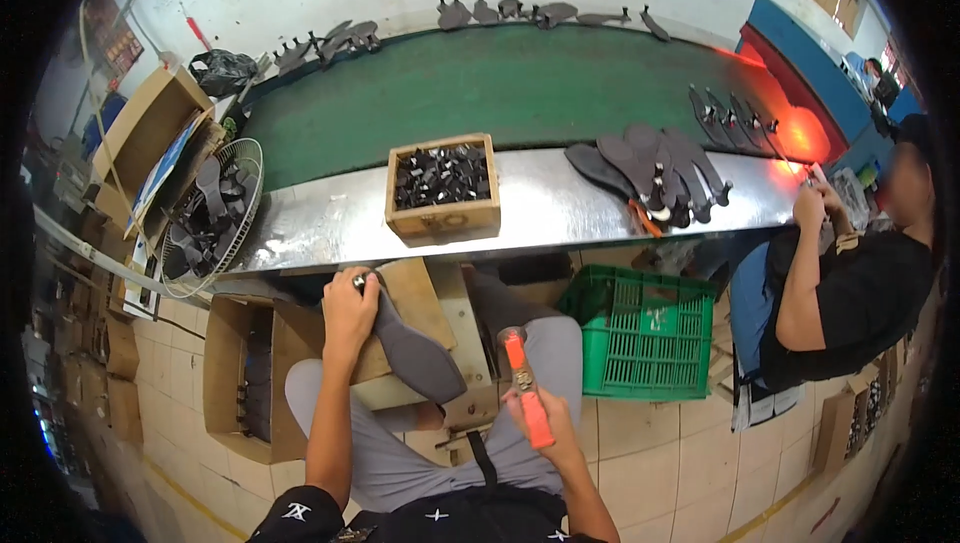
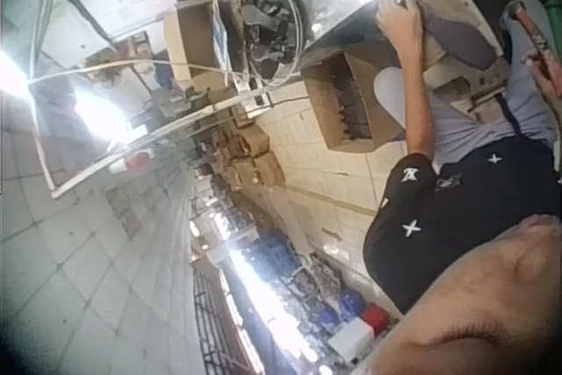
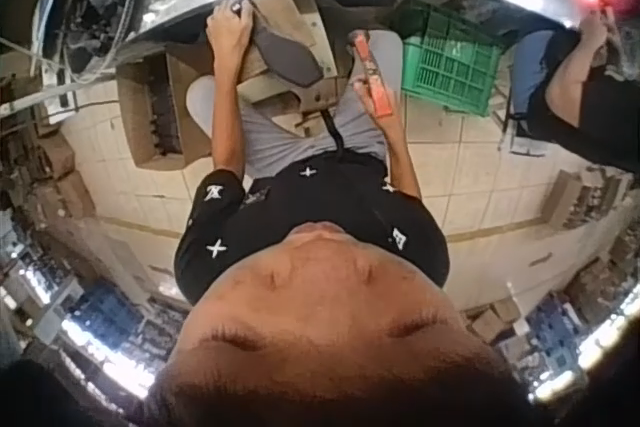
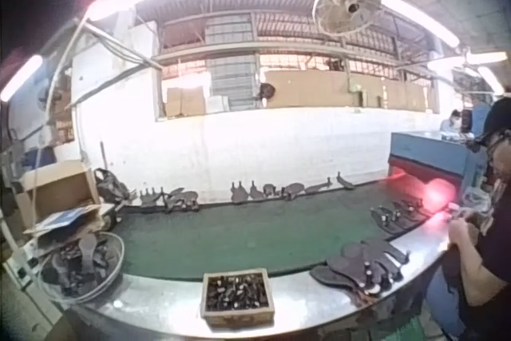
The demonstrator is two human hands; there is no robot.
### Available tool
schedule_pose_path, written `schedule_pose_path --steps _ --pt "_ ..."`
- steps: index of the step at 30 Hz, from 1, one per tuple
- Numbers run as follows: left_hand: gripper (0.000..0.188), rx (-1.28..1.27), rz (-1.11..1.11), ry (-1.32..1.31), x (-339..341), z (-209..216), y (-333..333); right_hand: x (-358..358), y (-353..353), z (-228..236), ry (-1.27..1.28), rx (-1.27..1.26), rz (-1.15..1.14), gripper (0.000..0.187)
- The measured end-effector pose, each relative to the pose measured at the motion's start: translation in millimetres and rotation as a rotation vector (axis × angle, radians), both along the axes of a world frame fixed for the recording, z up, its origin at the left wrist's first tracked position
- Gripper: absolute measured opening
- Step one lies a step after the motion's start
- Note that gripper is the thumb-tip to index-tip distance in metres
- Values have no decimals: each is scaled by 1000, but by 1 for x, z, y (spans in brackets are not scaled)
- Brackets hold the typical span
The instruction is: Hammering small metal fasteners or nails into shoe uppers and components at a factory workstation.
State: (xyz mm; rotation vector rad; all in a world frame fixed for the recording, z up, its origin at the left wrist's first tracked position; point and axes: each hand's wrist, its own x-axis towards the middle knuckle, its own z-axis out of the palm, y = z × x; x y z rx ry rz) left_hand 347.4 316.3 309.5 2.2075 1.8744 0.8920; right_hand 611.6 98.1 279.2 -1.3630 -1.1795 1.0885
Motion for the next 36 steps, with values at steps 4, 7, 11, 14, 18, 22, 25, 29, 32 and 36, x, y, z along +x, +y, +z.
schedule_pose_path --steps 4,7,11,14,18,22,25,29,32,36 --pt "26 -30 -42 -33 -5 -1 -1 -20 1 -14 449 -305 -49 16" --pt "26 -34 -56 -50 -4 0 -6 -22 -5 -24 568 -377 -89 17" --pt "27 -54 -100 -53 -10 -1 -3 -29 -8 -24 417 -353 -63 16" --pt "27 -13 -131 -41 -11 -3 -4 -36 -3 -19 380 -314 -10 16" --pt "32 40 -194 -225 -13 -6 -1 -42 0 -22 358 -253 2 15" --pt "42 157 -265 -187 -9 9 -4 -32 -6 -32 461 -199 37 14" --pt "35 164 -240 -424 -2 32 28 -18 -12 -44 466 -88 166 15" --pt "21 177 -352 -135 30 59 113 -14 -8 -39 433 -120 -14 11" --pt "20 40 -418 168 63 46 166 -7 -12 -34 490 -195 -79 10" --pt "13 -34 -347 304 87 40 183 -2 -22 -34 434 -119 -125 12"
